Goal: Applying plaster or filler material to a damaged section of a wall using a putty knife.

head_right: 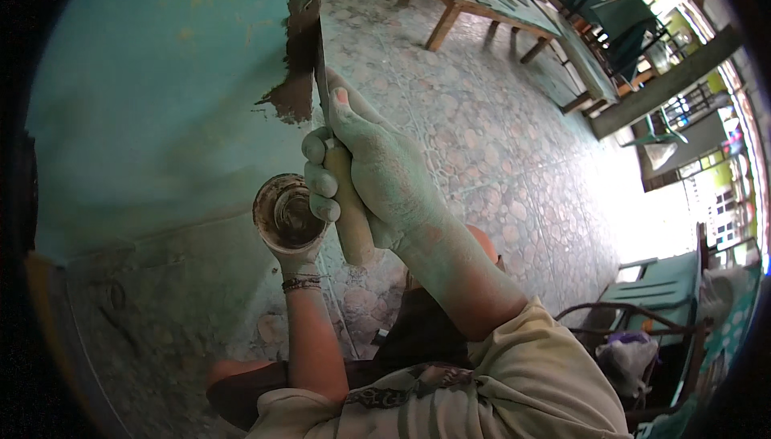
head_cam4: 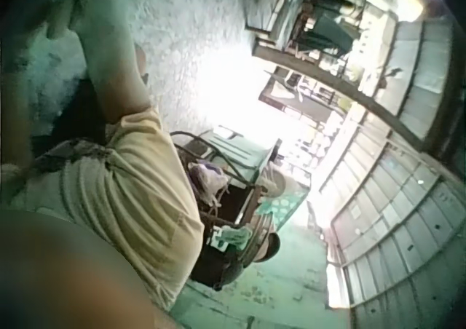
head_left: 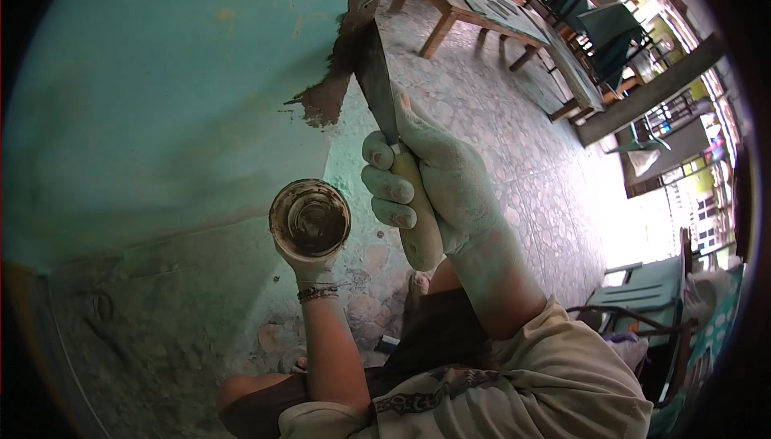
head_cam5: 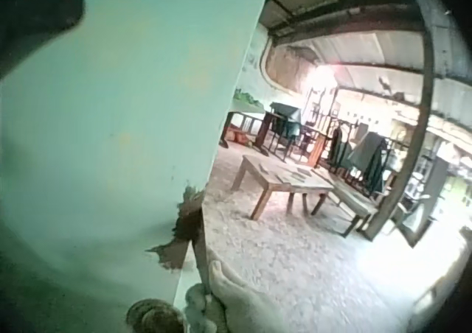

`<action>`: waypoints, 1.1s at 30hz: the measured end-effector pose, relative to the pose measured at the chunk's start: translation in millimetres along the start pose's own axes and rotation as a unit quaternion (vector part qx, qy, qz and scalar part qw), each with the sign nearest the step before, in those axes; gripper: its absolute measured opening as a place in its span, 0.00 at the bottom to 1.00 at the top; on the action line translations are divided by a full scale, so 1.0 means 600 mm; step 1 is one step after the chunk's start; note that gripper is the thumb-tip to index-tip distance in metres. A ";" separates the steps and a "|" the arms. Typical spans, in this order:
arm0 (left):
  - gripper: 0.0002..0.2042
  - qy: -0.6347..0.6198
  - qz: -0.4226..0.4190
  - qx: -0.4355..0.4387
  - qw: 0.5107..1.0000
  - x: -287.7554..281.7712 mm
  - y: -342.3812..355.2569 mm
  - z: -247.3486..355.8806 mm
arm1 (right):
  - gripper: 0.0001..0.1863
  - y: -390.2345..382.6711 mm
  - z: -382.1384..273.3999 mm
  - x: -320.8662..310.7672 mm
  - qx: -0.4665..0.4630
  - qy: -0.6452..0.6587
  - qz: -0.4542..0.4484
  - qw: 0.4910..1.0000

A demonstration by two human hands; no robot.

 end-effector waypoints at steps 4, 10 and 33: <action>0.30 -0.021 0.018 -0.033 0.999 -0.030 0.017 0.002 | 0.13 -0.006 0.009 0.030 -0.042 -0.033 0.065 0.996; 0.38 -0.042 -0.061 -0.111 0.991 -0.062 0.049 -0.016 | 0.10 -0.012 -0.002 0.026 -0.057 -0.019 0.023 0.998; 0.25 0.191 -0.103 0.112 0.970 0.054 0.001 0.022 | 0.34 0.151 0.137 0.201 -0.405 -0.071 0.158 0.898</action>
Point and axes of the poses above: each hand's wrist, its own y-axis towards the middle knuckle, its own x-axis out of the palm, z = x × y, the point moved 1 cm from there along y, towards the middle knuckle, and after that the axes turned 4 degrees about z, right-handed, at the moved point
